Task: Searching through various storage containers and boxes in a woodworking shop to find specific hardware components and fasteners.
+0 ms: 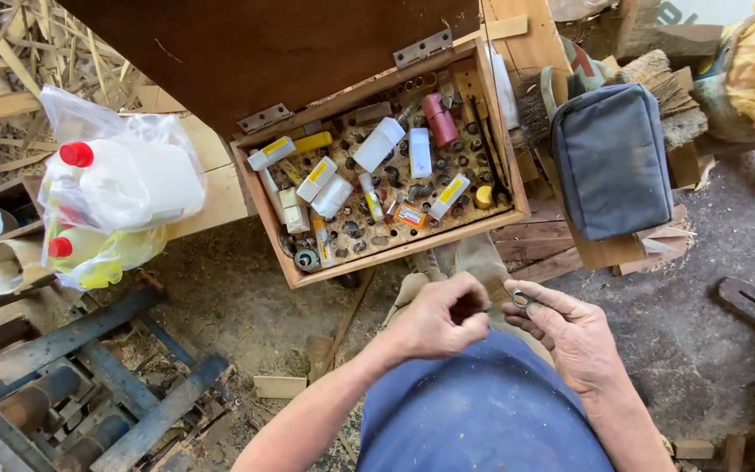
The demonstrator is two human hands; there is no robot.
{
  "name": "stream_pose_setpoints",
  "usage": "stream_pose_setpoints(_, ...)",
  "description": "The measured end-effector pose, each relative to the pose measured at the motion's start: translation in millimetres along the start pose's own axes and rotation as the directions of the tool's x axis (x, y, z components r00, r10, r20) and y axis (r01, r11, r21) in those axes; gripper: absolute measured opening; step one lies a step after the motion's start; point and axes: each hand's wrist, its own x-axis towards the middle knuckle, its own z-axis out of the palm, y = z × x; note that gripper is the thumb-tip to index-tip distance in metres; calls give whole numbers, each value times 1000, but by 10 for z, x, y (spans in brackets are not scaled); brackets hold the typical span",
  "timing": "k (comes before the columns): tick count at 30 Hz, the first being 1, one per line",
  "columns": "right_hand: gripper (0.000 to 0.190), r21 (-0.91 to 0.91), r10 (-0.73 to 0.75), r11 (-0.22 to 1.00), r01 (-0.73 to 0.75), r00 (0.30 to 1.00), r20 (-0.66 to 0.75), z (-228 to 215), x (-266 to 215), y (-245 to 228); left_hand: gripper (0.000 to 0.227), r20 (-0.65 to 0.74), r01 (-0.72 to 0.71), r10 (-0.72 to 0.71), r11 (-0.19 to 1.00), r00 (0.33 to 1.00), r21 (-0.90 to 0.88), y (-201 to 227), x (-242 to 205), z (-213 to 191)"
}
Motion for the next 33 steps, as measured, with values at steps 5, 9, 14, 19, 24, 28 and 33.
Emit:
stream_pose_setpoints(5, 39, 57, -34, 998, 29, 995, 92, -39, -32, 83, 9, -114, -94, 126, 963, 985, 253, 8, 104, 210)
stream_pose_setpoints(9, 37, 20, -51, 999, 49, 995, 88, -112, -14, 154, 3, -44, -123, 139, 957, 989, 262, 5, 131, 190)
stream_pose_setpoints(14, 36, -5, -45, 999, 45, 995, 86, -122, -24, 192, 4, 16, 148, -149, 987, 989, 64, 223, 122, 136)
stream_pose_setpoints(19, 37, -110, -34, 993, 43, 996, 77, -105, -84, 76, 8, 88, 185, -172, 968, 981, -171, -70, 139, 144)
stream_pose_setpoints(24, 39, -102, 87, 991, -90, 996, -33, -47, -158, -88, 46, 267, 208, -83, 851, 960, -483, -275, -147, -45)
stream_pose_setpoints(28, 35, -89, 85, 992, -87, 996, -37, -194, -61, 13, 46, 302, 252, -95, 804, 949, -539, -424, -362, -104)
stream_pose_setpoints(33, 33, -155, 75, 984, -86, 994, -75, -158, -23, -49, 24, 207, 203, -96, 782, 974, -590, -360, -463, -390)
